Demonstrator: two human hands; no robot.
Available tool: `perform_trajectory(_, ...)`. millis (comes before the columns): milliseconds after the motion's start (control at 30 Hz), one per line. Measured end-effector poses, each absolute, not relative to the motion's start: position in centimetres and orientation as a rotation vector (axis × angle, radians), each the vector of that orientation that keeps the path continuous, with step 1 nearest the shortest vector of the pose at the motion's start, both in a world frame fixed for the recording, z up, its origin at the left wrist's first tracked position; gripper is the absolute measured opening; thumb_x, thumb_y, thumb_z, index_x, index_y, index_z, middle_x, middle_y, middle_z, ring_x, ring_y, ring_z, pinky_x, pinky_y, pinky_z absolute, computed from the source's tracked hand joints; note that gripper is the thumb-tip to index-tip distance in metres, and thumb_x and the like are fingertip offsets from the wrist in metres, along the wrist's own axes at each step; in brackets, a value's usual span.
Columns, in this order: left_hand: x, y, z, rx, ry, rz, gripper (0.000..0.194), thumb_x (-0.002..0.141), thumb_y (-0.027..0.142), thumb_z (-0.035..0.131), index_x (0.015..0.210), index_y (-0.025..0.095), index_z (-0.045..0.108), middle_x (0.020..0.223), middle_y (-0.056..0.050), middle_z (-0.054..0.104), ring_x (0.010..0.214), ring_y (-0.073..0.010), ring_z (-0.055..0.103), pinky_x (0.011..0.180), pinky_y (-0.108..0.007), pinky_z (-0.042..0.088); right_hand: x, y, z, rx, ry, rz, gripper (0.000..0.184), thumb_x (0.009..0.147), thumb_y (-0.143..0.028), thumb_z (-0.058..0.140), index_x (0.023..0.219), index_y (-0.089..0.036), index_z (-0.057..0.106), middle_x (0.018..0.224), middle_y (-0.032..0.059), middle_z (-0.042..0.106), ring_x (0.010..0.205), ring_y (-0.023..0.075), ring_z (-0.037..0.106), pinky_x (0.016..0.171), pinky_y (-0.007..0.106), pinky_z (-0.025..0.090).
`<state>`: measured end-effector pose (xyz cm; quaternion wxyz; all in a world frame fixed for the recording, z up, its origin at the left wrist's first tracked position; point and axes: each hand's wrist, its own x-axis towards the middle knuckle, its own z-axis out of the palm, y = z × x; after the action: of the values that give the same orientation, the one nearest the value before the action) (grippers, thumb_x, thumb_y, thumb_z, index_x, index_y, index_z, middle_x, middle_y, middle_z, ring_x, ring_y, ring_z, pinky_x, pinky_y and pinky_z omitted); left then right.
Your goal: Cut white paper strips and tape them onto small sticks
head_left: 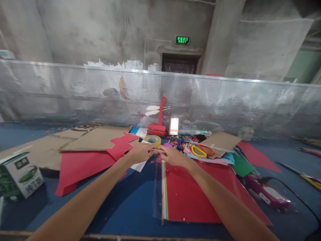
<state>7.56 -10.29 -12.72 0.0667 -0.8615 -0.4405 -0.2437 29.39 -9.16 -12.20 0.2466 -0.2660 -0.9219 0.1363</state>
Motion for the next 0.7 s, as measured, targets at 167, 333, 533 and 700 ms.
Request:
perform_trajectory(167,7.6,-10.4,-12.6,-2.608,-1.328,-0.774,0.033,0.092,0.047,0.045,0.106,0.025,0.065,0.096,-0.005,0.072,0.09,-0.022,0.065,0.076,-0.03,0.045,29.6,-9.6,-11.9,-0.721,-2.469,0.34,0.025,0.097,-0.029,0.039,0.1,-0.017,0.06,0.089,0.0066,0.065,0.077,0.015,0.056,0.067,0.023,0.033)
perform_trajectory(333,8.1,-10.6,-12.3,-2.57,-1.043,-0.947,0.029,0.096,0.034,0.043,0.112,0.024,0.065,0.112,-0.005,0.069,0.11,-0.0211,0.058,0.1,-0.038,0.039,29.5,-9.1,-11.8,-0.826,-2.38,0.246,0.029,0.098,-0.036,0.041,0.096,-0.017,0.063,0.08,0.0046,0.066,0.072,0.015,0.058,0.064,0.024,0.032)
perform_trajectory(533,8.5,-11.0,-11.8,-2.533,-0.887,-0.819,0.027,0.097,0.026,0.04,0.107,0.022,0.065,0.104,-0.006,0.067,0.102,-0.0183,0.058,0.095,-0.036,0.043,29.2,-8.6,-12.0,-0.796,-2.372,0.274,0.029,0.097,-0.037,0.045,0.093,-0.018,0.067,0.082,0.0046,0.069,0.073,0.0151,0.06,0.063,0.023,0.032)
perform_trajectory(700,8.7,-10.8,-12.0,-2.538,-0.872,-0.705,0.028,0.098,0.022,0.036,0.102,0.02,0.063,0.102,-0.006,0.064,0.101,-0.0181,0.057,0.093,-0.034,0.044,29.1,-8.3,-12.5,-0.742,-2.418,0.234,0.028,0.094,-0.038,0.05,0.086,-0.017,0.066,0.081,0.0056,0.069,0.073,0.0157,0.06,0.063,0.023,0.032)
